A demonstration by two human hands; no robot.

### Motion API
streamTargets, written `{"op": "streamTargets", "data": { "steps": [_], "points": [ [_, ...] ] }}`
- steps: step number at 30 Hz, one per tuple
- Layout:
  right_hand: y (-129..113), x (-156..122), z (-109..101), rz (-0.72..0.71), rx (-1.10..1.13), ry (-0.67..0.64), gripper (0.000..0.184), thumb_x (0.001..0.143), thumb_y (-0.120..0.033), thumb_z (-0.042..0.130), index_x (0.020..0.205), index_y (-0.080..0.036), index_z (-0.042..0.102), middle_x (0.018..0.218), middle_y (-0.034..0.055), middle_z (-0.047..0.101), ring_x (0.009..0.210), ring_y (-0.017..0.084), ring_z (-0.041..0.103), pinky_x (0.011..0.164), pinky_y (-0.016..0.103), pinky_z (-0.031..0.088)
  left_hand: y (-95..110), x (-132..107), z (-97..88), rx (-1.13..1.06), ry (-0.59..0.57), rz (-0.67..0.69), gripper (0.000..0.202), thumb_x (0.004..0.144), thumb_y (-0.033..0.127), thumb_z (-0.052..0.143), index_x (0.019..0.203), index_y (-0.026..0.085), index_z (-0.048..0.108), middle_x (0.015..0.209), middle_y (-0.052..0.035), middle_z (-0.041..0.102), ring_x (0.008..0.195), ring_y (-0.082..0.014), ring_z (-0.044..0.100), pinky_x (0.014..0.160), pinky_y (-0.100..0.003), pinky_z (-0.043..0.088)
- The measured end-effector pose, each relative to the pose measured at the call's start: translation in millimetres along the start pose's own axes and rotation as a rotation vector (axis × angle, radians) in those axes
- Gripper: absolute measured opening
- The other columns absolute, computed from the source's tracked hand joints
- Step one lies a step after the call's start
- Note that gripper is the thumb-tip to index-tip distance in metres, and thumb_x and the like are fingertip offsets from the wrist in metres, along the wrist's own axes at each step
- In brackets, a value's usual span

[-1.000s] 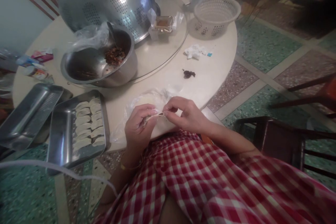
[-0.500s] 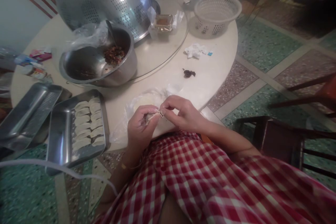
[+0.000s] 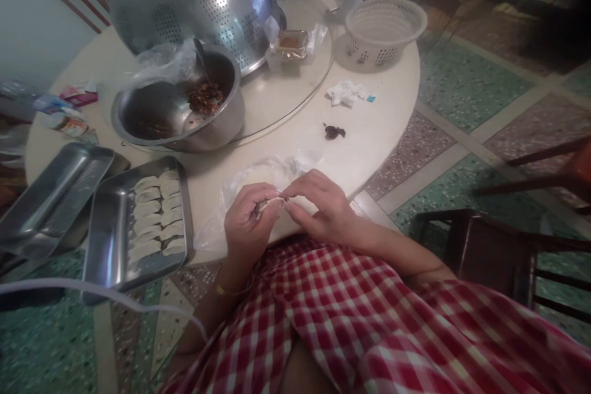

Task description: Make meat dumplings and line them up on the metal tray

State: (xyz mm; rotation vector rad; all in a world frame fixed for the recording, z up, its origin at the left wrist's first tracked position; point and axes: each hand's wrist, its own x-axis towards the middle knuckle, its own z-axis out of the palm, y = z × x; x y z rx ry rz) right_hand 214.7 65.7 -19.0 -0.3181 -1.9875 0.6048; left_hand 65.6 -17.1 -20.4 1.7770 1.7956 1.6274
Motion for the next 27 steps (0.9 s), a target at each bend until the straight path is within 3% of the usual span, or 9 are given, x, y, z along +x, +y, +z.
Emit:
{"op": "streamTargets", "data": {
  "steps": [9,17,27],
  "points": [
    [-0.8,-2.3,-0.4,0.0,-0.061,0.014,0.006,0.09,-0.02,0.057,0.094,-0.019,0.062,0.083,0.0055,0.068,0.079,0.018,0.061,0.072,0.034,0.052,-0.4,-0.8,0.9,-0.07,-0.002,-0.036,0.009,0.085,0.014,0.063,0.09,0.021,0.066,0.093,-0.0019,0.069,0.081,-0.014,0.065,0.066,-0.027,0.056],
    [4.6,-4.6,-5.4,-0.116,-0.181,-0.013,0.008,0.091,-0.018,0.056,0.093,-0.02,0.063,0.087,0.0056,0.065,0.079,0.018,0.057,0.069,0.034,0.048,0.6,-2.2,1.7,-0.086,-0.012,-0.071,0.008,0.085,0.016,0.063,0.09,0.021,0.067,0.092,-0.0025,0.068,0.084,-0.014,0.066,0.056,-0.021,0.053],
    [7.7,-4.2,-12.3,-0.149,-0.189,-0.053,0.008,0.092,-0.021,0.056,0.095,-0.023,0.063,0.09,0.0048,0.065,0.082,0.018,0.057,0.071,0.034,0.048,-0.3,-2.7,2.6,-0.096,-0.021,-0.083,0.008,0.085,0.017,0.064,0.091,0.021,0.068,0.092,-0.0027,0.068,0.084,-0.0141,0.066,0.054,-0.019,0.054]
  ]
}}
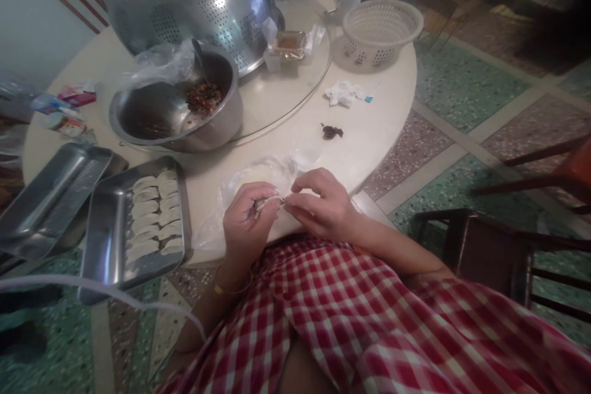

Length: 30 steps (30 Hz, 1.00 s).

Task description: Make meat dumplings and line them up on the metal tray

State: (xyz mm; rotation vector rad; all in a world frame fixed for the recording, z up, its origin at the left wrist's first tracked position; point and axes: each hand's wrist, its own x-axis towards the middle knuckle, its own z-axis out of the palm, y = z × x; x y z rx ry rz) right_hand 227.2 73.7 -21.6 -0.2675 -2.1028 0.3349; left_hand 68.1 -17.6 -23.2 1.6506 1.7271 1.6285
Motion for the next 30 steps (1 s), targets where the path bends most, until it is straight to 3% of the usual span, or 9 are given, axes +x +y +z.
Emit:
{"op": "streamTargets", "data": {
  "steps": [6,14,22,30],
  "points": [
    [-2.8,-2.3,7.2,0.117,0.075,0.121,0.011,0.088,-0.027,0.063,0.096,-0.02,0.063,0.087,0.0059,0.065,0.081,0.019,0.059,0.07,0.035,0.05,4.9,-0.7,1.7,-0.031,-0.008,-0.028,0.008,0.085,0.017,0.063,0.092,0.02,0.067,0.096,-0.0036,0.066,0.081,-0.0134,0.065,0.052,-0.018,0.055],
    [-9.5,-2.5,12.4,0.19,0.08,0.155,0.005,0.089,-0.019,0.059,0.088,-0.02,0.064,0.083,0.0049,0.066,0.078,0.018,0.06,0.068,0.034,0.05,5.5,-1.8,3.7,-0.099,-0.029,-0.059,0.01,0.085,0.018,0.065,0.093,0.021,0.068,0.098,-0.0034,0.067,0.072,-0.0109,0.063,0.054,-0.02,0.057],
    [-11.4,-1.7,12.2,0.216,0.073,0.19,0.006,0.088,-0.021,0.061,0.09,-0.018,0.065,0.083,0.0071,0.067,0.077,0.019,0.059,0.069,0.034,0.053,8.1,0.2,4.4,-0.051,-0.033,-0.015,0.009,0.085,0.017,0.063,0.092,0.021,0.067,0.096,-0.0036,0.068,0.087,-0.0149,0.066,0.056,-0.02,0.057],
    [-12.1,-3.0,15.9,0.203,0.082,0.216,0.007,0.089,-0.016,0.058,0.084,-0.018,0.063,0.077,0.0061,0.066,0.074,0.017,0.058,0.068,0.031,0.052,5.1,-0.5,5.7,-0.061,-0.05,-0.018,0.012,0.086,0.014,0.063,0.094,0.021,0.067,0.097,-0.0034,0.067,0.088,-0.014,0.065,0.06,-0.019,0.057]
  ]
}}
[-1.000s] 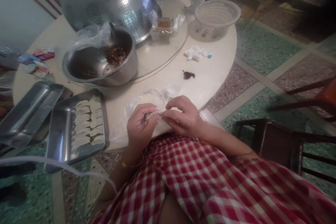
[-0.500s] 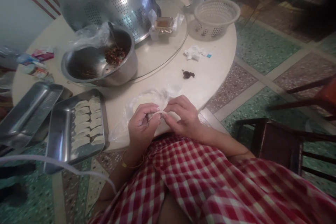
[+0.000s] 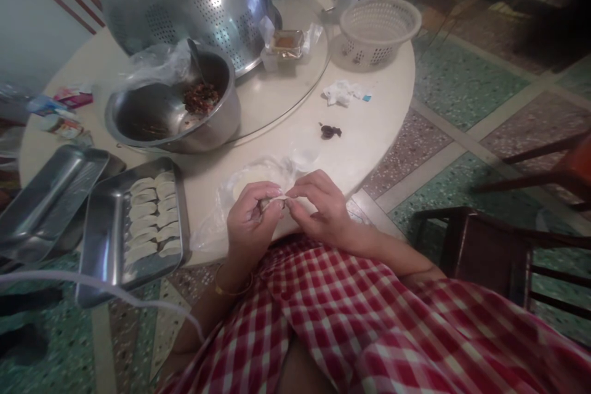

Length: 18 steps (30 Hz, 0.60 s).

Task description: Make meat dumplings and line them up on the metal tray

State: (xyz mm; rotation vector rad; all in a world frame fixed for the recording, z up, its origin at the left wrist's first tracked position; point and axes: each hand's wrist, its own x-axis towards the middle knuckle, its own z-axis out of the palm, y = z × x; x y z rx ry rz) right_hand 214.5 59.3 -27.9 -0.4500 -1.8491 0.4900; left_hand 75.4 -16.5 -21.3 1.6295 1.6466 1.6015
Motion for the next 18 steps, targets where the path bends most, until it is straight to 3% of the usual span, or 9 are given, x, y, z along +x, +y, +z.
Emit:
{"op": "streamTargets", "data": {
  "steps": [6,13,15,18],
  "points": [
    [1.0,-0.6,0.2,-0.009,0.002,0.03,0.008,0.087,-0.021,0.062,0.093,-0.016,0.066,0.081,0.0072,0.068,0.076,0.018,0.059,0.068,0.033,0.052,4.2,2.1,1.5,-0.031,0.016,-0.011,0.011,0.084,0.013,0.063,0.09,0.02,0.068,0.093,-0.0018,0.067,0.083,-0.0123,0.065,0.063,-0.019,0.057],
    [3.2,-5.1,-0.2,0.011,0.016,0.044,0.009,0.087,-0.02,0.061,0.084,-0.021,0.07,0.078,0.0029,0.067,0.072,0.015,0.057,0.067,0.031,0.05,6.0,1.4,2.3,-0.066,-0.009,-0.089,0.009,0.084,0.019,0.063,0.091,0.019,0.069,0.093,-0.0034,0.068,0.079,-0.0126,0.066,0.057,-0.019,0.057],
    [5.2,-4.2,-2.5,0.161,0.206,-0.001,0.012,0.088,-0.029,0.062,0.091,-0.023,0.071,0.09,0.0043,0.07,0.084,0.017,0.061,0.077,0.035,0.052,6.1,0.8,1.2,-0.069,-0.007,-0.106,0.008,0.084,0.02,0.063,0.09,0.02,0.069,0.092,-0.0021,0.068,0.075,-0.0113,0.066,0.056,-0.018,0.056],
    [6.5,3.0,-1.6,0.697,0.783,-0.059,0.037,0.093,-0.051,0.046,0.107,-0.025,0.068,0.109,0.006,0.069,0.102,0.02,0.062,0.091,0.04,0.052,7.6,1.1,-0.4,-0.076,-0.076,-0.117,0.009,0.088,0.019,0.061,0.093,0.02,0.068,0.095,-0.0019,0.069,0.071,-0.0103,0.066,0.055,-0.02,0.056]
  ]
}}
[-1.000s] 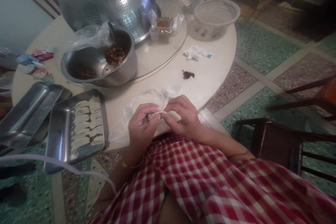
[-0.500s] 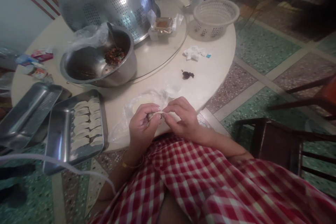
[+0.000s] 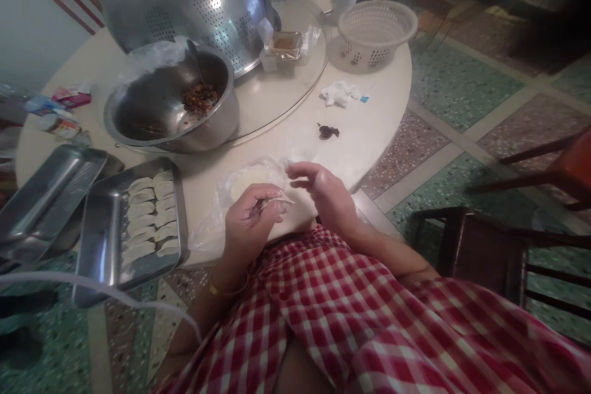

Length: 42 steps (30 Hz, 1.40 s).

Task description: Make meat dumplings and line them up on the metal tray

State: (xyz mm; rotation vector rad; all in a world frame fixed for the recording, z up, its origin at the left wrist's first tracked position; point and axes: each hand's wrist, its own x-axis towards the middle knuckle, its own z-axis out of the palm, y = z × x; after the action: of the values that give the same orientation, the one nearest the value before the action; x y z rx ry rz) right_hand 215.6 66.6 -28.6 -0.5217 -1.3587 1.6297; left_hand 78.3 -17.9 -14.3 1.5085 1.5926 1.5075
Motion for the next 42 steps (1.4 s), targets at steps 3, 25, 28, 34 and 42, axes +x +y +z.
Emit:
{"op": "streamTargets", "data": {
  "steps": [3,25,28,34,42],
  "points": [
    [-4.4,8.5,11.1,0.594,0.583,-0.075,0.051,0.097,-0.054,0.026,0.109,-0.022,0.064,0.102,0.0073,0.07,0.094,0.019,0.065,0.091,0.041,0.053,2.8,2.2,-1.3,0.156,-0.142,0.16,0.012,0.089,0.015,0.058,0.096,0.02,0.067,0.096,-0.0032,0.072,0.087,-0.0152,0.069,0.078,-0.029,0.058],
    [-15.0,1.4,25.4,0.886,0.97,0.091,0.05,0.102,-0.042,0.021,0.11,-0.019,0.064,0.08,0.0023,0.069,0.072,0.015,0.064,0.067,0.024,0.055,7.7,14.3,-9.8,0.784,-0.337,0.774,0.014,0.091,0.025,0.063,0.105,0.024,0.065,0.112,-0.006,0.069,0.107,-0.0242,0.058,0.088,-0.043,0.044],
    [-11.4,-0.7,24.6,0.851,0.957,0.079,0.049,0.102,-0.044,0.023,0.107,-0.018,0.064,0.085,0.0028,0.07,0.078,0.014,0.065,0.076,0.024,0.055,12.8,17.3,-6.5,0.772,-0.39,0.839,0.009,0.093,0.025,0.06,0.099,0.025,0.067,0.111,-0.0049,0.069,0.107,-0.023,0.057,0.087,-0.042,0.043],
    [-8.4,-3.2,23.4,0.824,0.963,0.067,0.048,0.101,-0.043,0.023,0.106,-0.019,0.063,0.089,0.0025,0.071,0.084,0.015,0.065,0.089,0.028,0.053,13.8,22.4,-0.2,0.722,-0.456,0.896,0.009,0.091,0.029,0.06,0.086,0.024,0.066,0.114,-0.0027,0.067,0.102,-0.0218,0.057,0.086,-0.04,0.044],
    [-2.2,-6.1,19.4,0.771,0.988,-0.011,0.05,0.1,-0.049,0.023,0.12,-0.022,0.061,0.1,0.0049,0.072,0.087,0.019,0.068,0.076,0.032,0.058,11.0,22.7,-9.5,0.654,-0.383,0.664,0.018,0.09,0.029,0.063,0.107,0.026,0.068,0.113,-0.0054,0.07,0.104,-0.0247,0.062,0.092,-0.044,0.045]
  ]
}}
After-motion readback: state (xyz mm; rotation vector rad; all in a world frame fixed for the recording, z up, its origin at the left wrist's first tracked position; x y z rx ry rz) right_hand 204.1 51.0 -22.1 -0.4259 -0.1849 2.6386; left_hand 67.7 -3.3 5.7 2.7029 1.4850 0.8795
